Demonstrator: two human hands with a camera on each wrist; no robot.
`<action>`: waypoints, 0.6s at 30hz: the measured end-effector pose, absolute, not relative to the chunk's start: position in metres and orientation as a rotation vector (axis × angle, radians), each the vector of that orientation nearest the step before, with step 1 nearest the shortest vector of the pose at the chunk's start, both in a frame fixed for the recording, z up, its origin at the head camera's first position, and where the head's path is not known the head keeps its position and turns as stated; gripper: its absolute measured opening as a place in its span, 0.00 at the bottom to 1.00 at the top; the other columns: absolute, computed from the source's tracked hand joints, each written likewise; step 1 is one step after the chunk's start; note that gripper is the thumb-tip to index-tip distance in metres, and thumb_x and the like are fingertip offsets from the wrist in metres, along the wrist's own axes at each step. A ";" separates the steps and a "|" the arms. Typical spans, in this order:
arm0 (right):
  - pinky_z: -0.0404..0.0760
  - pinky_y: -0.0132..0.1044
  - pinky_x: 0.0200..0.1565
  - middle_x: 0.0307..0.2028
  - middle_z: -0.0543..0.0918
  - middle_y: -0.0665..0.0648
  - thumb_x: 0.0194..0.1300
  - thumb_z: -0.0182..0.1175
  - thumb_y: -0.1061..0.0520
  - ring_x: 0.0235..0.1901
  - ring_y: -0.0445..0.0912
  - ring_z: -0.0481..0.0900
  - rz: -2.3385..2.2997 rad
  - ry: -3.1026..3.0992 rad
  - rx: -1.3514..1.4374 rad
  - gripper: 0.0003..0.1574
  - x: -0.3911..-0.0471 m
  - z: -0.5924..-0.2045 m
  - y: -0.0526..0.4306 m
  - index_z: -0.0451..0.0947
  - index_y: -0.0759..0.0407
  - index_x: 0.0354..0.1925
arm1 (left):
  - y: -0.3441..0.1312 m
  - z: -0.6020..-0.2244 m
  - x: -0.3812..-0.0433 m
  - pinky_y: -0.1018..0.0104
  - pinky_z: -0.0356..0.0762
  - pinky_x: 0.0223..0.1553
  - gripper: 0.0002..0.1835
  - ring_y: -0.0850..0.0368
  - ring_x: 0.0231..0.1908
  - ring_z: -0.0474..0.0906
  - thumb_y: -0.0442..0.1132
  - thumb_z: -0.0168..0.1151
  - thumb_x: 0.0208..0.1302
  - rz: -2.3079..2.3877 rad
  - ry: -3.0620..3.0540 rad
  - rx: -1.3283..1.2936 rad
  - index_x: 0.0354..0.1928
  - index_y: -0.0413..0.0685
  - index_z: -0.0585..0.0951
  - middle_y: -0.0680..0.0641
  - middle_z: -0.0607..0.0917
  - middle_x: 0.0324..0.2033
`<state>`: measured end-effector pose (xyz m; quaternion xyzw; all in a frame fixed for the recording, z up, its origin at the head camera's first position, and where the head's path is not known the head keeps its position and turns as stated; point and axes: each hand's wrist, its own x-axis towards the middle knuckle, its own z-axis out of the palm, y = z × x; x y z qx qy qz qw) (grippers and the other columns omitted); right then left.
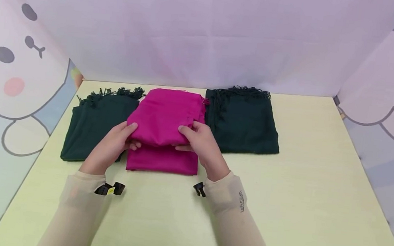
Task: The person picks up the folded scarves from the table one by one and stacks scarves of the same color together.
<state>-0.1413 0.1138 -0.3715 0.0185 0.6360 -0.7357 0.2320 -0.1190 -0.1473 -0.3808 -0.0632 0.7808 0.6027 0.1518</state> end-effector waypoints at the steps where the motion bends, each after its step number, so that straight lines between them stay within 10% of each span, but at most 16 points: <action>1: 0.85 0.49 0.44 0.51 0.77 0.66 0.74 0.56 0.55 0.45 0.61 0.85 -2.008 1.746 0.045 0.20 -0.141 -0.372 0.115 0.71 0.68 0.55 | -0.149 -0.382 -0.119 0.62 0.77 0.43 0.23 0.51 0.32 0.78 0.56 0.44 0.78 1.702 2.256 -0.182 0.52 0.41 0.71 0.43 0.80 0.33; 18: 0.86 0.43 0.32 0.25 0.86 0.63 0.72 0.58 0.51 0.24 0.54 0.87 -1.409 2.051 -0.219 0.19 -0.140 -0.372 0.145 0.76 0.66 0.33 | -0.174 -0.377 -0.122 0.59 0.78 0.38 0.18 0.50 0.25 0.81 0.48 0.53 0.75 1.227 2.308 0.075 0.33 0.40 0.75 0.44 0.84 0.23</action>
